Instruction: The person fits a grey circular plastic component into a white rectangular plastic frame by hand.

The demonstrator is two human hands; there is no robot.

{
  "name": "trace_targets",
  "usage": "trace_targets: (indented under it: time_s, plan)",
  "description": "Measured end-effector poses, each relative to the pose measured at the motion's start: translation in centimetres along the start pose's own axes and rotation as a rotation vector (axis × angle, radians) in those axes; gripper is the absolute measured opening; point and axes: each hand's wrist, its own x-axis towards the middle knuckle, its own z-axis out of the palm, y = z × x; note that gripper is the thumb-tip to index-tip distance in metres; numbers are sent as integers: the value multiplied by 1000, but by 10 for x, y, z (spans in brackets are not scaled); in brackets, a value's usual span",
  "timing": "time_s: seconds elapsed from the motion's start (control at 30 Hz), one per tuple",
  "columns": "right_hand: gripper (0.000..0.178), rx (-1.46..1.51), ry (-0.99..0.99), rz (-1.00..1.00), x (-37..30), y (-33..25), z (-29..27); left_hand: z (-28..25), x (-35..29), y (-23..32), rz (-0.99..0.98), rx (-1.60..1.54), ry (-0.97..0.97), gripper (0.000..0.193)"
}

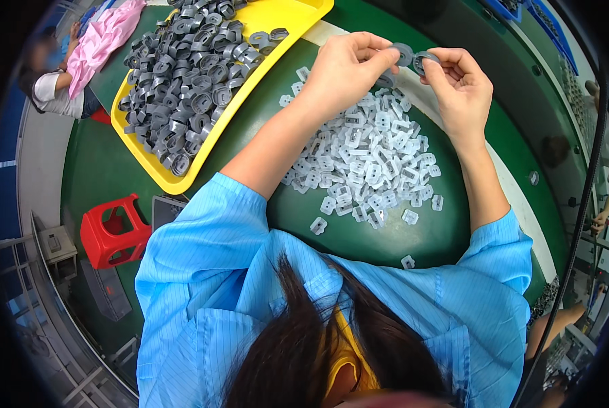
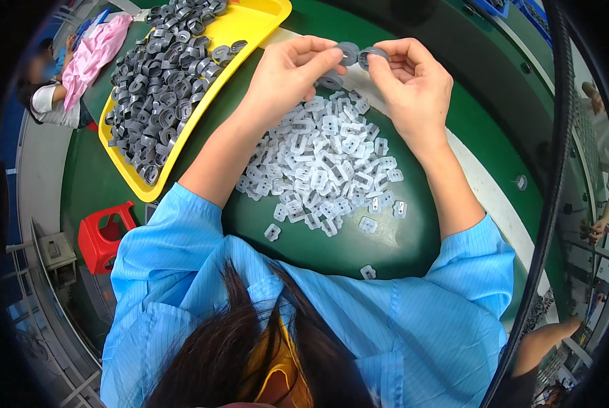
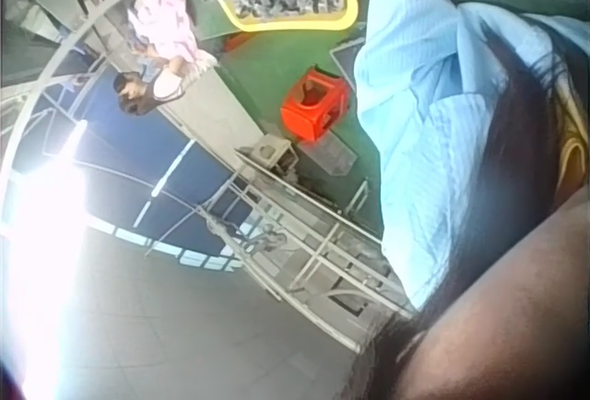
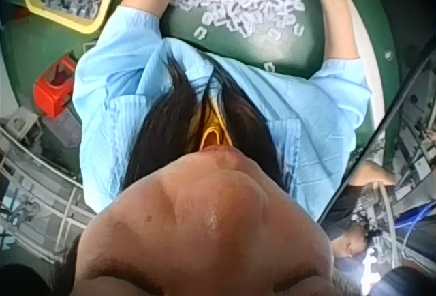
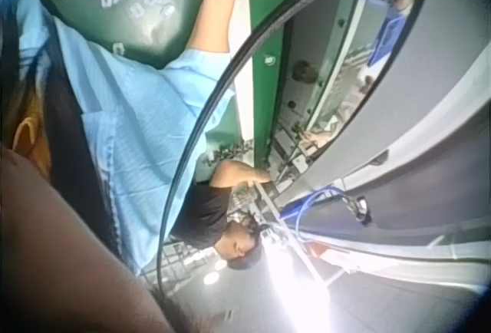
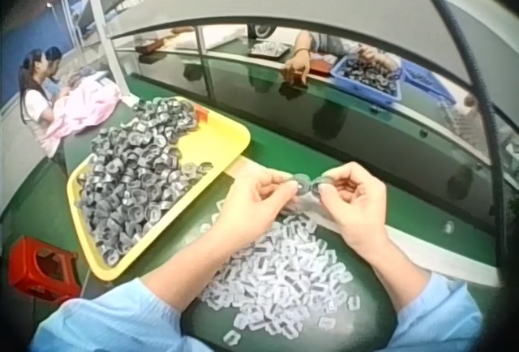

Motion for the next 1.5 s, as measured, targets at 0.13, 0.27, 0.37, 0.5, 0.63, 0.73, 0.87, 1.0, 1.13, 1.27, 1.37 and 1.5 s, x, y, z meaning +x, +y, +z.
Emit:
trace_targets:
  time_s: [0.13,0.27,0.37,0.5,0.63,0.73,0.87,1.0,1.13,1.27,1.37,1.5]
  plan:
    - [14,-256,6,-257,-4,-12,12,-1,2,2,-63,-21,61,34]
    - [16,-97,-1,-117,-2,-8,13,0,2,5,-30,-17,62,34]
    - [15,-88,-60,-84,2,-7,1,5,0,2,24,52,92,32]
    - [16,-149,-31,-148,0,-5,6,5,-1,5,42,60,110,34]
    - [17,-212,-43,-302,-1,-8,8,-2,3,5,-103,-195,88,30]
    - [19,-471,32,-523,-2,-14,10,0,0,9,-203,-317,53,25]
    - [18,-473,23,-472,-1,-12,8,-5,1,6,-168,-392,-49,24]
    - [24,-67,-191,140,20,16,-14,-19,12,-9,-69,-195,-37,29]
    - [28,-410,-110,143,29,57,-43,-20,12,-8,-206,-382,-138,23]
    - [29,-875,10,-234,24,35,-34,-23,14,-7,-297,-683,-106,28]
    - [17,-579,-391,-330,13,16,-16,-24,11,-7,-163,-388,-95,34]
    - [15,-643,-531,-354,1,3,-10,-26,12,-5,-198,-319,-168,37]
